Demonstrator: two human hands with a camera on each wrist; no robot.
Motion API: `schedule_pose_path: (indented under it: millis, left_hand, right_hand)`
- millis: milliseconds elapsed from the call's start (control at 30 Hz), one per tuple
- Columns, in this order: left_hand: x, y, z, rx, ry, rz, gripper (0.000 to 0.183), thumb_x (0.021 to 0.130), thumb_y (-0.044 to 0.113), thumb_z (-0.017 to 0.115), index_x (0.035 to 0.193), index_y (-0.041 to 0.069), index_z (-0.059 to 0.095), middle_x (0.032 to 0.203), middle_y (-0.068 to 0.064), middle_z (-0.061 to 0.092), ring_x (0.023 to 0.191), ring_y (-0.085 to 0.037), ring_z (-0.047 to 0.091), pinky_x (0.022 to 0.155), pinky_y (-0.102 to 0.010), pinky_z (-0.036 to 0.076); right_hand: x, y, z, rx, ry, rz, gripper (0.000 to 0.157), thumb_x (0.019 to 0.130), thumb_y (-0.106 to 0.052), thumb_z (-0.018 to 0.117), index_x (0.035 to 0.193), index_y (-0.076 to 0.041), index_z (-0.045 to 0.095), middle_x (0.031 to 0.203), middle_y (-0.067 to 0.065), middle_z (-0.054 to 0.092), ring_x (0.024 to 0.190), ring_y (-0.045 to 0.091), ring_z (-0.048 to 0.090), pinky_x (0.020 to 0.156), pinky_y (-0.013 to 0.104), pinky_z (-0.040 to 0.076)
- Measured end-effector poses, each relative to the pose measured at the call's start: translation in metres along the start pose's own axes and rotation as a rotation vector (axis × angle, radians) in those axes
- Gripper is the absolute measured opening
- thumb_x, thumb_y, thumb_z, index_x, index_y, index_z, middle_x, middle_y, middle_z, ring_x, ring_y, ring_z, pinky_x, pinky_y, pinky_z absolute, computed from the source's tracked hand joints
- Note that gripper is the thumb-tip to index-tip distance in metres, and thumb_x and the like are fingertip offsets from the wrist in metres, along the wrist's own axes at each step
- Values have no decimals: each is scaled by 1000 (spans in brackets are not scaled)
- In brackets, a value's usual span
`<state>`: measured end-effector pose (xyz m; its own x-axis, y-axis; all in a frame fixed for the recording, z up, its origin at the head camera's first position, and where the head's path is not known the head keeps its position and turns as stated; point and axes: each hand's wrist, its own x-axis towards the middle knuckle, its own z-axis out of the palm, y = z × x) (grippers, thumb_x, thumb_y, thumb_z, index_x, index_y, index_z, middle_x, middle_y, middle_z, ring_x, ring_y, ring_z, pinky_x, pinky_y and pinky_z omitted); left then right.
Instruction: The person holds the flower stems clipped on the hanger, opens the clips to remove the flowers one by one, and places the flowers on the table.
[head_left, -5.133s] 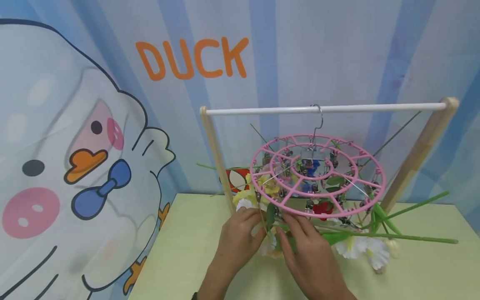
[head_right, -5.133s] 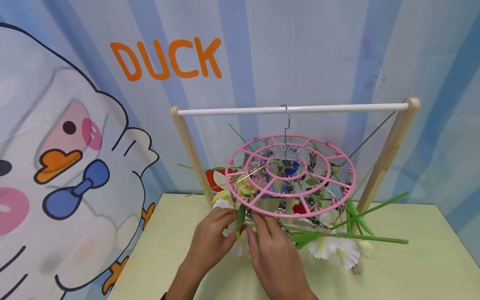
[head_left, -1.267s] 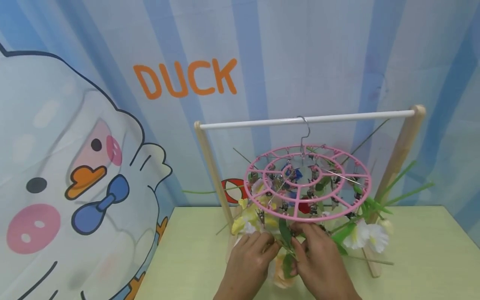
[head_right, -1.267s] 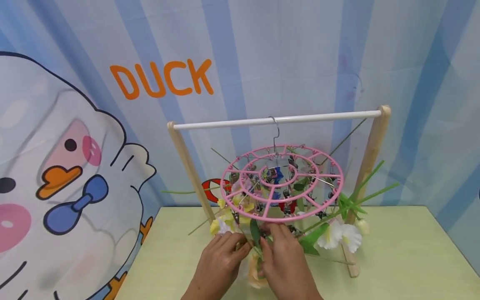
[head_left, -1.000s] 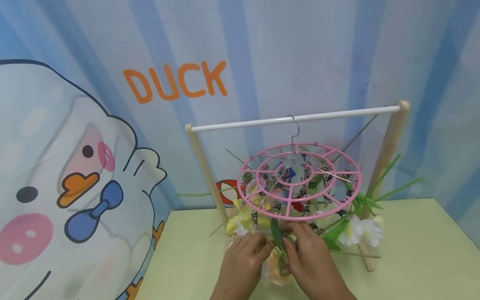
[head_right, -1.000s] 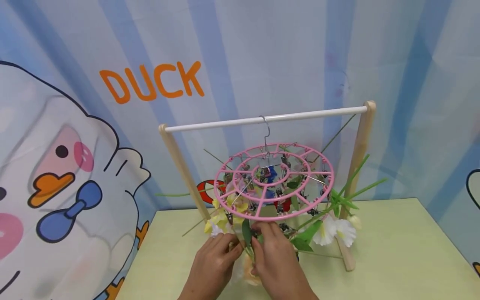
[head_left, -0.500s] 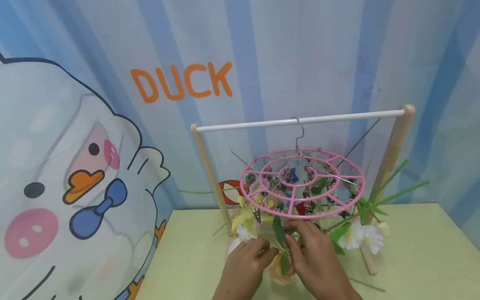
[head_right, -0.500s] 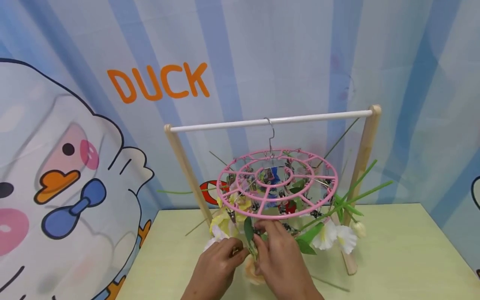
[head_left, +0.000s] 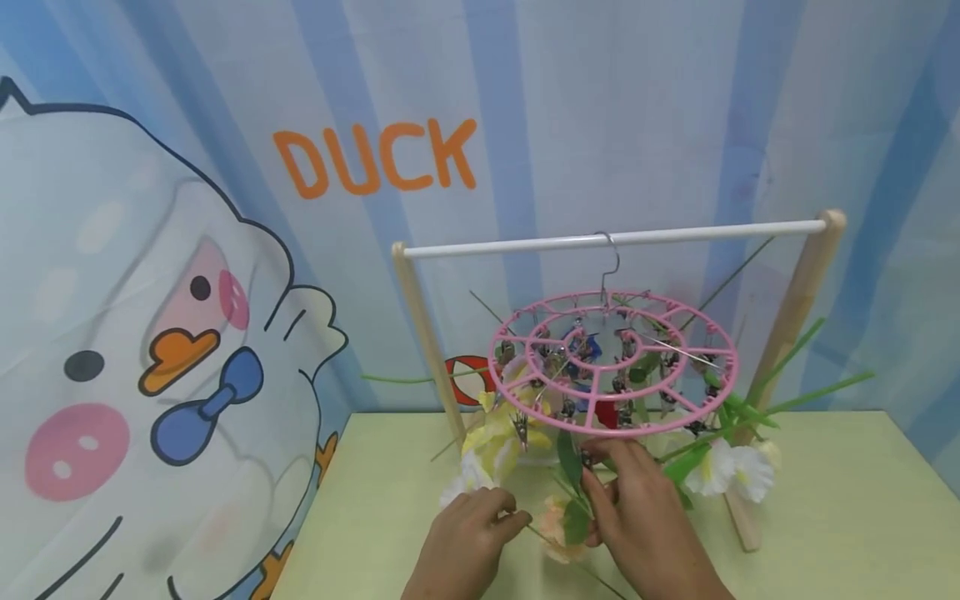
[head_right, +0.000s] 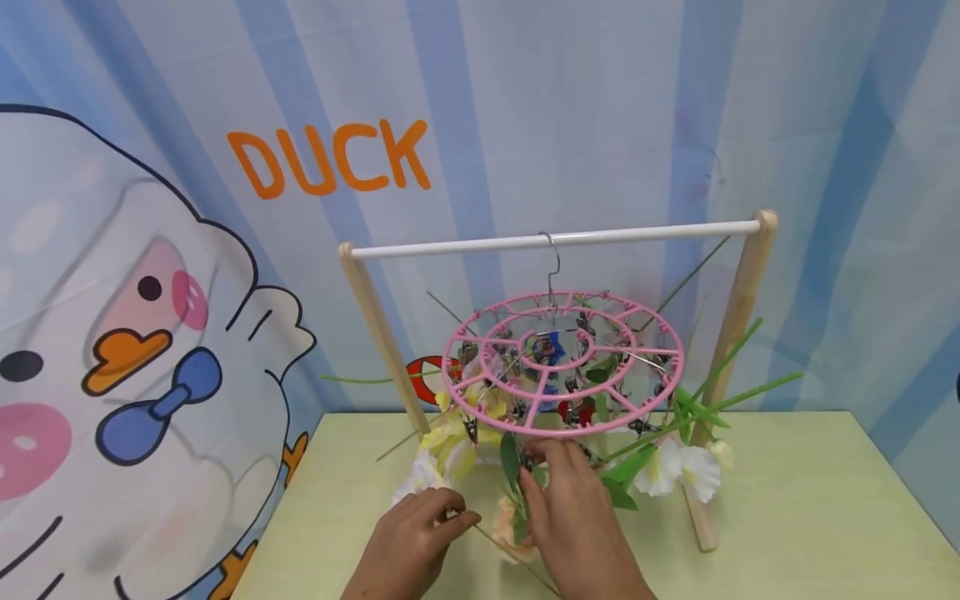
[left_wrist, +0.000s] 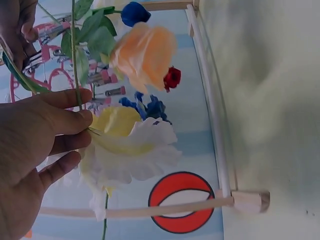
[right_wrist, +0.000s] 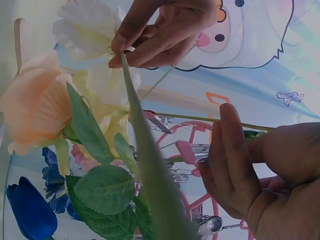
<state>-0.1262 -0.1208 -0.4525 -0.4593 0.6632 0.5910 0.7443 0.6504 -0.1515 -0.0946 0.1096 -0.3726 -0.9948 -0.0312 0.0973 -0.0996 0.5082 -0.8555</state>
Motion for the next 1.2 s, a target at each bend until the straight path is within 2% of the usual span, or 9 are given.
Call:
schedule_pose_path:
  millis: [100,267,433,700,933,1067,1200]
  left_hand:
    - [-7,-6,-1,-16,-10,-23,31,71,4,96,94,19,83,98,6,67,80,-6,62,66,-16,47]
    - [-18,-20,-2,-32,11,-59,33,69,-3,95,92,17,81,100,5,69,81,-7,65,69,-19,52]
    - [-24,-36,-3,-23,22,-87,37,66,-7,96,90,16,79,103,3,70,82,-8,67,70,-22,55]
    - [-36,-67,-7,-84,-20,-147,34,70,-11,92,87,15,78,102,3,70,87,-10,71,74,-21,58]
    - [-51,-96,-5,-130,-72,-185,31,75,-12,89,86,15,78,102,3,62,76,-6,65,64,-12,52]
    - [-59,-112,-1,-137,-108,-210,30,75,-10,90,86,15,78,100,4,61,78,-7,65,64,-14,53]
    - [-67,-125,3,-139,-126,-244,32,74,-8,91,87,19,79,97,6,63,78,-7,65,65,-15,54]
  right_hand:
    - [1,1,0,1,12,-14,33,102,-4,69,135,-4,61,132,17,60,59,6,63,53,24,55]
    - [4,2,2,23,31,-22,34,101,-5,71,133,-7,61,132,16,61,58,8,64,50,25,54]
    - [5,5,3,27,49,-44,36,101,-6,72,134,-10,61,131,14,62,59,6,64,50,26,52]
    - [5,9,3,38,37,-62,36,101,-13,73,135,-11,62,130,12,62,58,5,63,48,27,50]
    - [3,9,3,46,35,-78,34,102,-17,73,134,-15,63,131,9,63,57,4,62,48,27,47]
    - [3,9,2,29,33,-68,33,102,-17,73,133,-17,64,125,8,66,55,4,63,47,27,48]
    - [0,11,0,30,46,-96,33,101,-17,74,133,-16,64,123,6,68,55,2,62,46,26,48]
